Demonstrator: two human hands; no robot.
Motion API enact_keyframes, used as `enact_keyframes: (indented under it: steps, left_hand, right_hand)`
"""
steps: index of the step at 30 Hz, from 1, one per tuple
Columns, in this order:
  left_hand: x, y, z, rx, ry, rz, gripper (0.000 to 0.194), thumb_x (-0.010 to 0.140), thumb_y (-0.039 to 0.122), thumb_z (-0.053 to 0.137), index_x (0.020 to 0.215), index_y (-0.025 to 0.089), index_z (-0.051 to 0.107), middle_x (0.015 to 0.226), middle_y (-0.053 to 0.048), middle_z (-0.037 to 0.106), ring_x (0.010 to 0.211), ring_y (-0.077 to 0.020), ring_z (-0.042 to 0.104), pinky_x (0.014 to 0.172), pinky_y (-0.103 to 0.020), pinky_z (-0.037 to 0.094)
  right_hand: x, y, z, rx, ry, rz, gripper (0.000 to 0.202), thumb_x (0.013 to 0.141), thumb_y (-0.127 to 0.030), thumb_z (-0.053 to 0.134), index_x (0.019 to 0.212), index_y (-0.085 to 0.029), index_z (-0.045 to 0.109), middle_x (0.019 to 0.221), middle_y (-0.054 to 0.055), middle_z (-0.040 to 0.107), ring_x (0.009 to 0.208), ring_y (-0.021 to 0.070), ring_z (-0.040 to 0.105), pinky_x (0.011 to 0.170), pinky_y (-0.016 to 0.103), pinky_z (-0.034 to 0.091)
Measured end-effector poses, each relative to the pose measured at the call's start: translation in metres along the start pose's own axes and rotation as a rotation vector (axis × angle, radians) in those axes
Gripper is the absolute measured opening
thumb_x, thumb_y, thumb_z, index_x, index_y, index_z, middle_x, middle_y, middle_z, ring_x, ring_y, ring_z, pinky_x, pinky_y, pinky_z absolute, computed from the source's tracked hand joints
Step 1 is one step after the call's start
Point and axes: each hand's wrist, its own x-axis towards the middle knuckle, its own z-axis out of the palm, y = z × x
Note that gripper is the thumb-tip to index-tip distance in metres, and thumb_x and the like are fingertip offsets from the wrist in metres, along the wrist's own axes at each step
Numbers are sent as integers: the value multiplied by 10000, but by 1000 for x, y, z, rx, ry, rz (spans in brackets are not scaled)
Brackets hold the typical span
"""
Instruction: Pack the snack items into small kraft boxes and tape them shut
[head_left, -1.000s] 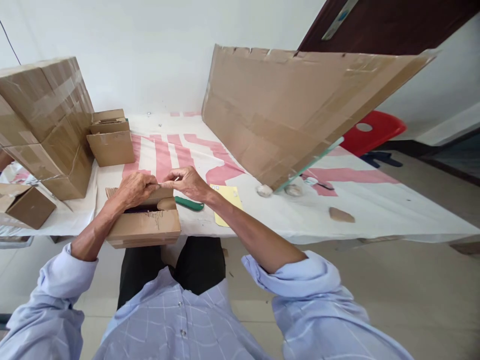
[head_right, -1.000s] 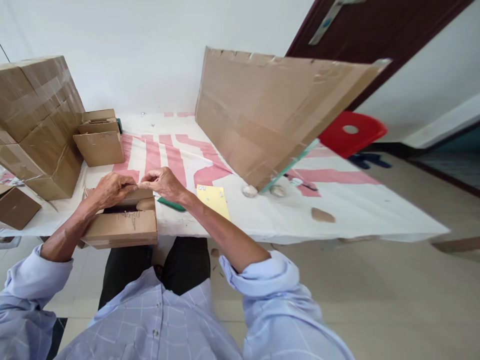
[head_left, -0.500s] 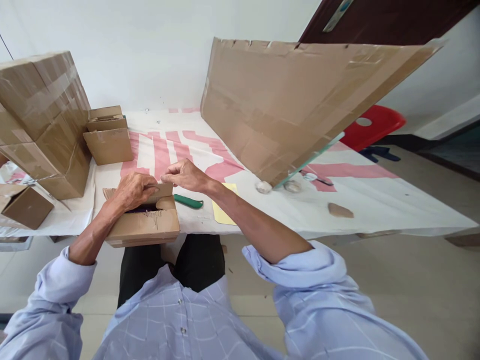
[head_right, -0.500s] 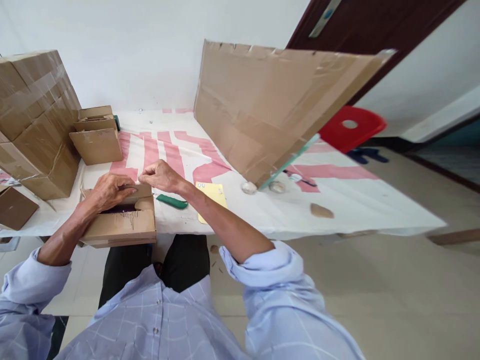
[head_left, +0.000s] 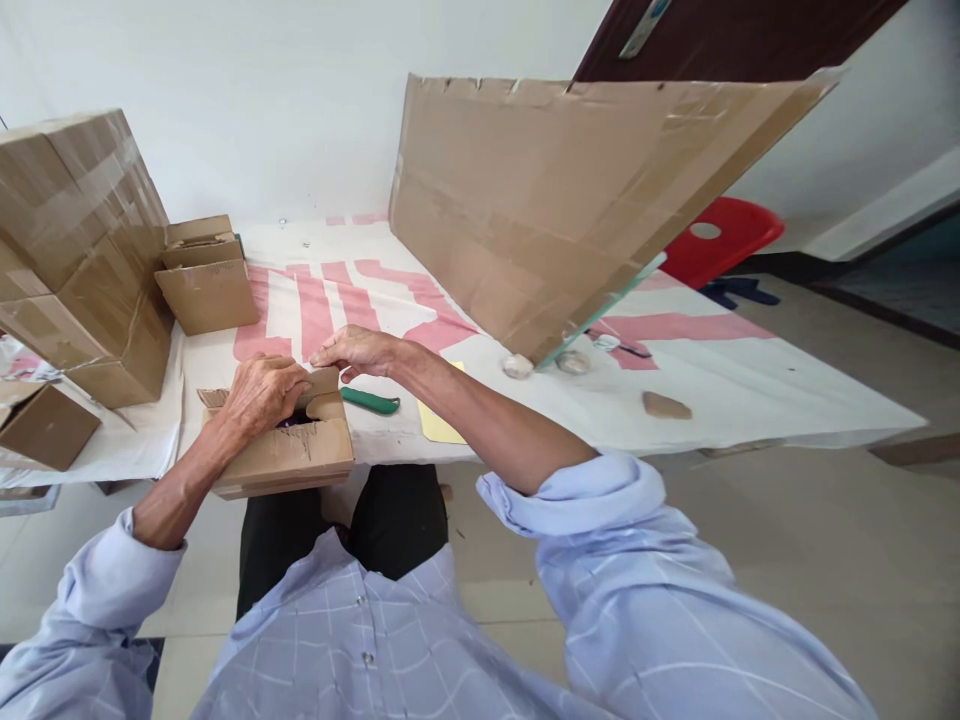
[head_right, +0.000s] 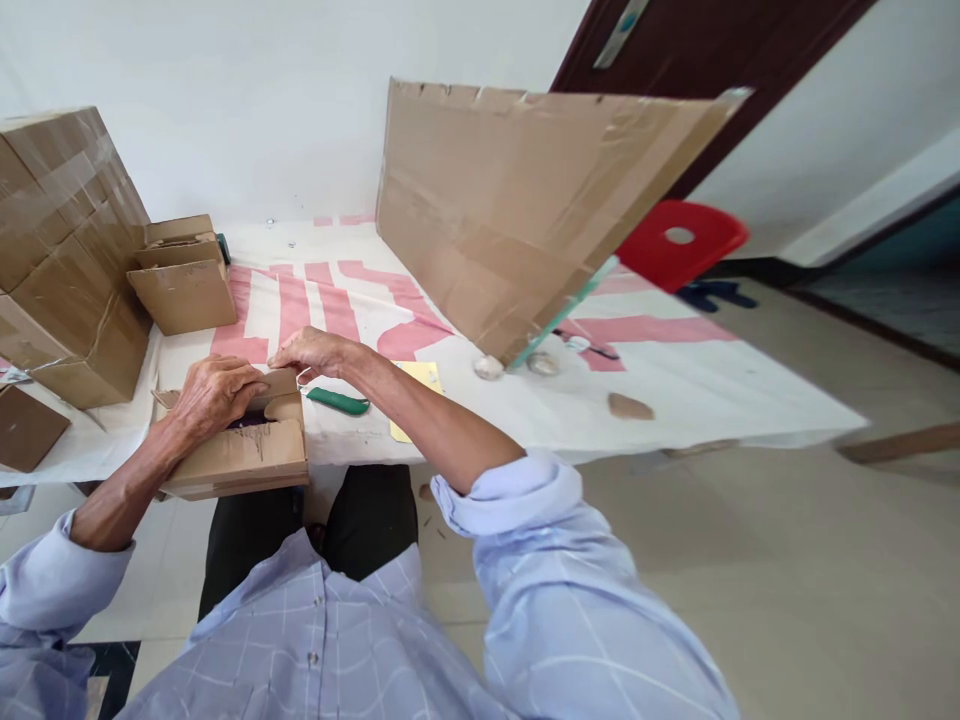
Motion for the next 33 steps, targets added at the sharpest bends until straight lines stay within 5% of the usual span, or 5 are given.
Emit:
enact_keyframes:
  steps: [10, 20, 26, 33]
  left_hand:
    - [-1, 9, -1, 96, 4, 1, 275, 1023, 218, 590, 796, 183, 740, 727, -72, 702, 666, -208, 602, 685, -366, 418]
    - [-1, 16, -10, 19, -39, -181, 205, 1001, 245, 660, 835, 198, 771, 819, -80, 743, 776, -226, 663, 740, -358, 446]
    - [2, 18, -3, -35, 65, -194, 250, 1053, 329, 653, 882, 198, 782, 876, -87, 766, 795, -222, 667, 780, -357, 474]
    - [-2, 20, 3, 61, 125, -122, 272, 1103, 322, 570, 959, 201, 768, 848, -85, 732, 799, -228, 655, 791, -354, 481]
  right_hand:
    - [-5, -3, 7, -42, 63, 10, 314, 731, -157, 826, 563, -178, 563, 591, -44, 490, 599, 89, 462, 510, 212, 423]
    - [-12, -2, -10, -104, -155, -206, 534, 712, -537, 961, 618, -190, 565, 667, -59, 429, 643, 93, 458, 609, 260, 582]
    - [-16, -2, -2, -215, -87, -354, 548, 839, -511, 858, 578, -202, 489, 622, -58, 405, 606, 83, 430, 570, 228, 535]
    - [-15, 2, 5, -131, -20, -302, 609, 864, -525, 867, 564, -207, 442, 603, -65, 393, 575, 78, 430, 530, 222, 502]
